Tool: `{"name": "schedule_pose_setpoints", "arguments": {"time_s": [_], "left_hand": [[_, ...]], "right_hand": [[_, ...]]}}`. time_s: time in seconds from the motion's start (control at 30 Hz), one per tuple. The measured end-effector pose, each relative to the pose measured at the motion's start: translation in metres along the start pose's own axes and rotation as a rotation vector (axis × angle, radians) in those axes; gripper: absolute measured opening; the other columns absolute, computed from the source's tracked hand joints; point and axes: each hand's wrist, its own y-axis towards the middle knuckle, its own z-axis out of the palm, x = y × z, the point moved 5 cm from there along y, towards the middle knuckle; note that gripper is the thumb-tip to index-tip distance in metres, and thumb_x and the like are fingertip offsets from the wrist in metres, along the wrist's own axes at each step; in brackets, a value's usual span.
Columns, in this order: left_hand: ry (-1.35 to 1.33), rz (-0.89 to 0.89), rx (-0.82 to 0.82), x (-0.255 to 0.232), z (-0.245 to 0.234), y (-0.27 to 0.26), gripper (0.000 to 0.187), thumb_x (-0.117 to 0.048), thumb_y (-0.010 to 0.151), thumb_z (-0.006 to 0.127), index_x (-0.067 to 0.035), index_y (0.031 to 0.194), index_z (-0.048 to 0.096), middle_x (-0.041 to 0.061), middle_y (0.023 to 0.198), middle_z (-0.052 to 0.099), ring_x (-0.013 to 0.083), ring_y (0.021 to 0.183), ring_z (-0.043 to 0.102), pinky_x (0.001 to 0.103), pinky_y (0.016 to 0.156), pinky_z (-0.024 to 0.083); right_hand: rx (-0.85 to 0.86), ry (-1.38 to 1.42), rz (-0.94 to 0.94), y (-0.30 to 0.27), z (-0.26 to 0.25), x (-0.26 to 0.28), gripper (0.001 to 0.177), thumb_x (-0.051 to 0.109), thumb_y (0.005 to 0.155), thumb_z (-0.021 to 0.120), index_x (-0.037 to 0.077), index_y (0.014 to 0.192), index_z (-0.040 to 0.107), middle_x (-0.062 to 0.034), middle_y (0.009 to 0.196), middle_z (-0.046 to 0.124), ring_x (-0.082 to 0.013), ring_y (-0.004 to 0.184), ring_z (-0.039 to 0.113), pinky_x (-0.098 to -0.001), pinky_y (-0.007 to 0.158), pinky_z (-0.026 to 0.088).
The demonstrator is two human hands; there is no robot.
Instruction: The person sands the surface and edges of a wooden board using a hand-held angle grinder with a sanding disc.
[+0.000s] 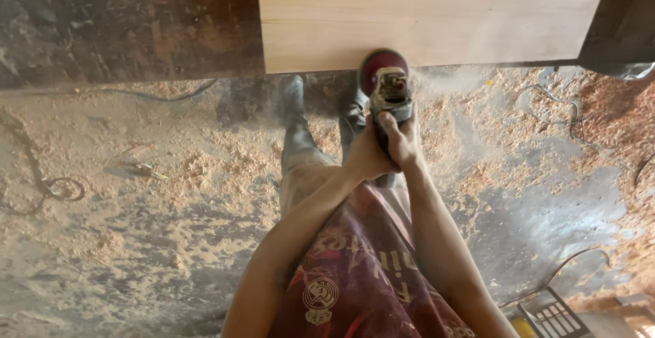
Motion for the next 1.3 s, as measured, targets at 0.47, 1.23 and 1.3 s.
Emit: {"name": "schedule_pose_setpoints", "arguments": {"time_s": [0.47,1.23,1.3], "left_hand": [[0.264,-0.182,0.349,-0.032,0.008,0.042,0.11,-0.024,0.06,0.087,0.002,0.147,0.026,0.017,0.109,0.072,0.029,0.082,0.078,0.037,0.078,0.067],[-0.098,0.128,-0.077,-0.022,-0.033,0.02,0.126,-0.034,0.057,0.098,0.001,0.148,0.018,0.025,0.124,0.065,0.0396,0.103,0.071,0.046,0.091,0.061],[-0.055,0.111,0.015,-0.029,-0.012,0.026,0.122,-0.036,0.064,0.094,0.0,0.151,0.017,0.024,0.124,0.068,0.0389,0.104,0.073,0.046,0.094,0.061]], "right_hand": [[-0.097,0.498,-0.074,0.026,-0.023,-0.025,0.052,0.027,0.098,0.062,0.005,0.141,0.041,-0.0144,0.119,0.062,-0.0243,0.1,0.066,-0.0401,0.087,0.063],[0.104,-0.07,-0.027,0.035,0.019,0.045,0.077,0.051,0.087,0.067,-0.001,0.137,0.04,-0.0246,0.119,0.068,-0.0348,0.103,0.072,-0.0489,0.089,0.061],[0.041,-0.014,-0.019,0.029,-0.005,0.028,0.075,0.05,0.088,0.069,-0.001,0.137,0.043,-0.0226,0.119,0.068,-0.0328,0.106,0.07,-0.047,0.092,0.059]]}}
